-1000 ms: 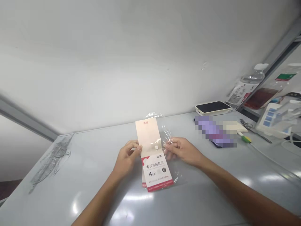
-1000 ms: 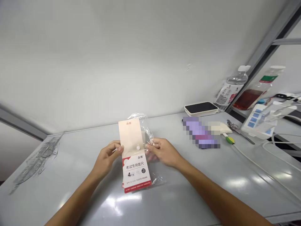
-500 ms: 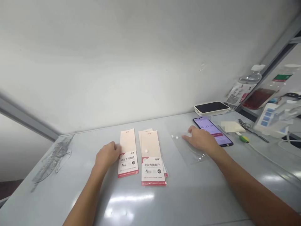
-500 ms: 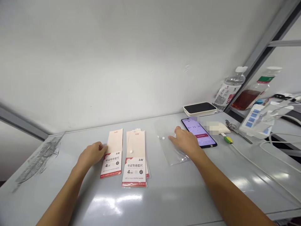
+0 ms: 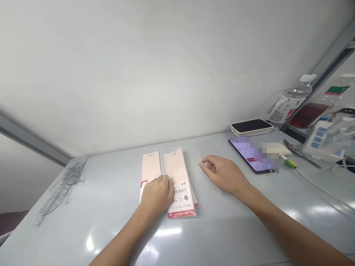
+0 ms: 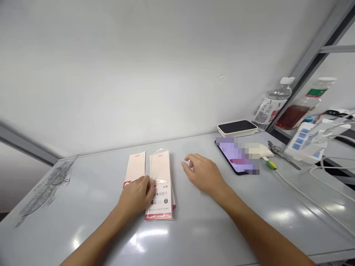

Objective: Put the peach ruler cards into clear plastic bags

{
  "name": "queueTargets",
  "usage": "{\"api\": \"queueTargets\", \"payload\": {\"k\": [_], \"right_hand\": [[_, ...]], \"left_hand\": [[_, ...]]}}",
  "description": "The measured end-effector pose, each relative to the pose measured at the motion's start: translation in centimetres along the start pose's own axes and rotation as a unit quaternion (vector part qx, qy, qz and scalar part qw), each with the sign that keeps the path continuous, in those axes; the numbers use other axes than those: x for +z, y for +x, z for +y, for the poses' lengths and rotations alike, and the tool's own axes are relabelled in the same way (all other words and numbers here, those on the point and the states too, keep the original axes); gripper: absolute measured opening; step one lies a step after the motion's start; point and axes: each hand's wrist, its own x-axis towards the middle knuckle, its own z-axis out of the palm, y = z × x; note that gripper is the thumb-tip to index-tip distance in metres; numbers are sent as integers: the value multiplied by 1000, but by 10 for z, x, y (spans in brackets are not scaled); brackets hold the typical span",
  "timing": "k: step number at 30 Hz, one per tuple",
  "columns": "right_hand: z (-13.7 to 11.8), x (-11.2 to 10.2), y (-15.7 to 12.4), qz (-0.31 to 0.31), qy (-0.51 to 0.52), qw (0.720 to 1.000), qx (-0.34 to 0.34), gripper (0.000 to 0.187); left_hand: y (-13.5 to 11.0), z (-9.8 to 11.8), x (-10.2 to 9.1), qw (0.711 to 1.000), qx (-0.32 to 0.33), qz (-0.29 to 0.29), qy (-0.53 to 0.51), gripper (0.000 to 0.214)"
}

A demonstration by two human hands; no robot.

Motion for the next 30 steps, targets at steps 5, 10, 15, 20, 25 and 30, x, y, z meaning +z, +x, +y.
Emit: {"api": "queueTargets", "payload": {"k": [5, 10, 15, 20, 25, 30], "right_hand": [[-25, 10, -15, -92, 159, 983, 23, 41], [-43, 20, -30, -185, 362, 914, 1, 30], [-49, 19, -37, -165, 385, 908, 7, 18], [-49, 15, -36, -160, 378, 912, 1, 14], [-49, 16, -38, -173, 378, 910, 0, 14], [-50, 18, -41, -186, 399, 898, -5, 17]], "left_hand": [[0, -6, 1, 996, 67, 50, 6, 27], [-9, 2, 8, 982, 111, 108, -113, 22], [-12, 4, 11, 962, 165, 145, -160, 29], [-12, 2, 10, 967, 180, 121, -135, 29], [-13, 3, 8, 969, 178, 87, -150, 29], [-12, 5, 5, 965, 151, 76, -199, 25]]}}
